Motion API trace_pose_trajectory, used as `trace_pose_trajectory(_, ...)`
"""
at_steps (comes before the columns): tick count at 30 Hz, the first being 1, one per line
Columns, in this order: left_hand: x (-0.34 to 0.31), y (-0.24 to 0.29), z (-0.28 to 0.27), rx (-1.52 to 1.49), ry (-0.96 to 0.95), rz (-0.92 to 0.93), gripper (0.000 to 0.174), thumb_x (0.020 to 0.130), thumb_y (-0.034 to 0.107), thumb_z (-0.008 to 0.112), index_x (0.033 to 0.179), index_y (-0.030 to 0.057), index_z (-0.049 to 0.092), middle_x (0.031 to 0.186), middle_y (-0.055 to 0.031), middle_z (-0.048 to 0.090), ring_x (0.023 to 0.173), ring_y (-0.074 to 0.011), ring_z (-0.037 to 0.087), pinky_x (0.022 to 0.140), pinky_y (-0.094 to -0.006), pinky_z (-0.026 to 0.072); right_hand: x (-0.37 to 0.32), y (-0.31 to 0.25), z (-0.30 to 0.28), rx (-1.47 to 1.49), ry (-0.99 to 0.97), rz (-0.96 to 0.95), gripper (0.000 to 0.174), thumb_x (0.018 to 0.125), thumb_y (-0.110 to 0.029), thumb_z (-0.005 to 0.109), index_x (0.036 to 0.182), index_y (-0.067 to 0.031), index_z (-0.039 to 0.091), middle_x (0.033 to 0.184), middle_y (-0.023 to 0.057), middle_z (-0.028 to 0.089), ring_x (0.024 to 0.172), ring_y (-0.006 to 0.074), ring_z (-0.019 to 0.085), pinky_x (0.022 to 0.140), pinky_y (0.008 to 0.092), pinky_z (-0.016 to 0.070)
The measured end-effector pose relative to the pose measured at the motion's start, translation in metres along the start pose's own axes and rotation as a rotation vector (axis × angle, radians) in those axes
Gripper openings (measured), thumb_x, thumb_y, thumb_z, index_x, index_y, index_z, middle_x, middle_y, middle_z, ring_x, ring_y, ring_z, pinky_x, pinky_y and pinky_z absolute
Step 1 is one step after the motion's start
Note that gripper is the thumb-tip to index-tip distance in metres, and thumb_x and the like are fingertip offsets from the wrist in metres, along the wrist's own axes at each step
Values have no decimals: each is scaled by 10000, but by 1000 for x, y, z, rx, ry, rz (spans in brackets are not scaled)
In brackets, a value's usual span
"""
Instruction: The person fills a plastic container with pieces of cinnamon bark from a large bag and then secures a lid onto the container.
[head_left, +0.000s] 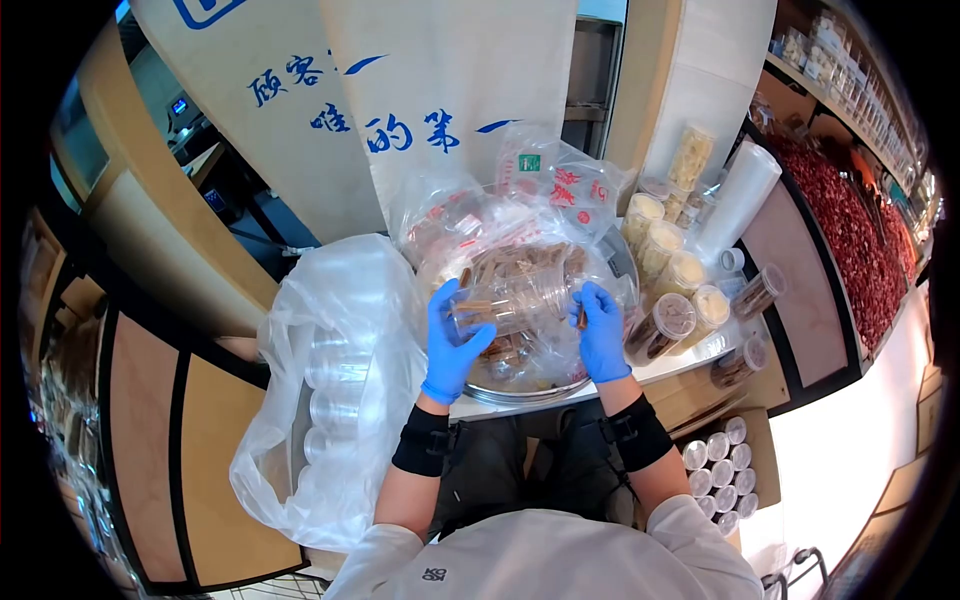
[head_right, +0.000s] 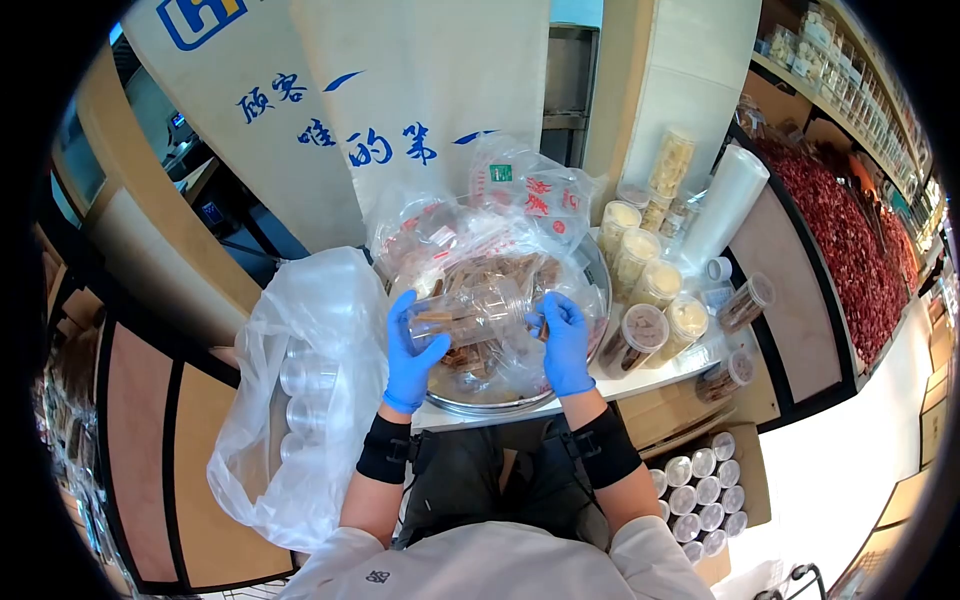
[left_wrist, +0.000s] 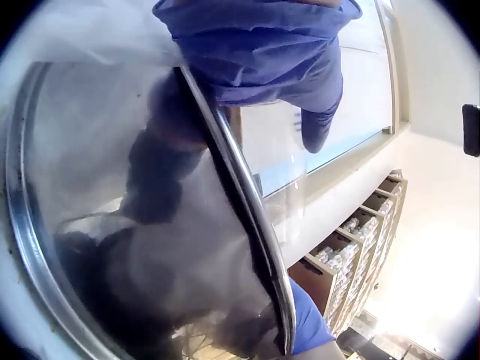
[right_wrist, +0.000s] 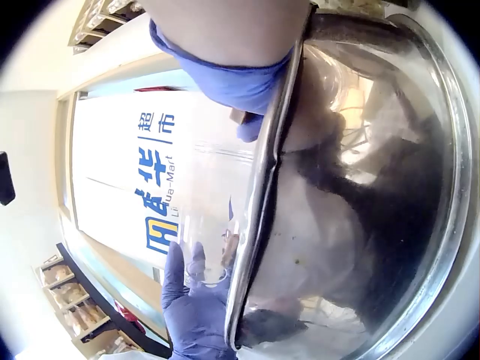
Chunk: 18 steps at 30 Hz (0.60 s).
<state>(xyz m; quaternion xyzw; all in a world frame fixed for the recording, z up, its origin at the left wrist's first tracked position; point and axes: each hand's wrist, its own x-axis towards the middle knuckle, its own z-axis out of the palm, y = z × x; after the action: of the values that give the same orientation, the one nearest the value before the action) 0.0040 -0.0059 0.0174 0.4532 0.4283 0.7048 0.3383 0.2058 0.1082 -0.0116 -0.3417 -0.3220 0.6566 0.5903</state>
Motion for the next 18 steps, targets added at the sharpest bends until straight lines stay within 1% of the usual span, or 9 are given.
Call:
trace_pose_trajectory(3,1,2,-3,-34,-38,25,780,810,51,704,1467,133,292,1326,-107,434,1189,-224,494,958,-363,474,0,-4,-5,-71,-23,4,292,925,-320,661,1016,-49,602,799,34,623,555,119,576,474,247,435)
trace_pose_trajectory(6,7,1,-5,-70,73,4,766,823,57,693,1469,132,286,1340,-113,427,1200,-233,490,971,-363,469,-5,-10,0,-101,1,64,305,935,-372,635,963,-70,601,740,21,593,514,100,536,448,238,402)
trace_pose_trajectory(10,6,-2,5,-38,48,30,807,738,43,782,1406,102,333,1330,-92,400,1239,-229,444,1002,-371,443,-5,-10,3,-89,-19,74,318,936,-405,624,946,-88,599,746,17,589,520,94,533,441,230,390)
trace_pose_trajectory(12,7,-15,2,30,15,66,815,713,52,806,1382,106,344,1338,-104,394,1241,-233,445,1018,-381,432,-8,-13,5,-90,-18,115,290,951,-383,607,938,-94,595,748,7,589,577,94,553,494,231,416)
trace_pose_trajectory(13,9,-25,-2,227,-28,199,824,685,50,827,1354,99,348,1334,-100,385,1247,-230,431,1038,-376,408,-5,-7,0,-88,-16,116,290,951,-383,607,938,-94,595,748,7,589,577,94,553,494,231,416)
trace_pose_trajectory(14,10,-35,-7,424,-70,331,834,657,49,848,1326,92,352,1329,-97,376,1254,-227,417,1059,-371,385,2,3,-8,-32,-73,59,277,962,-360,594,960,-82,598,786,15,598,657,105,577,566,235,446)
trace_pose_trajectory(15,10,-35,-7,425,-71,331,834,657,49,848,1326,92,352,1329,-97,376,1254,-227,417,1059,-371,385,4,4,-8,24,-132,1,266,972,-336,581,982,-71,600,823,23,607,737,116,601,637,238,475)
trace_pose_trajectory(16,9,-35,-7,411,-76,301,834,659,57,850,1323,90,345,1323,-96,378,1254,-223,411,1071,-364,366,4,6,-9,25,-132,2,266,972,-336,581,982,-71,600,823,23,607,737,116,601,637,238,475)
trace_pose_trajectory(18,9,-36,-8,397,-88,272,835,662,64,851,1320,89,338,1316,-95,381,1254,-220,405,1084,-357,348,5,8,-9,152,-17,-21,252,997,-280,538,1068,-43,588,914,56,616,882,145,602,784,269,493)
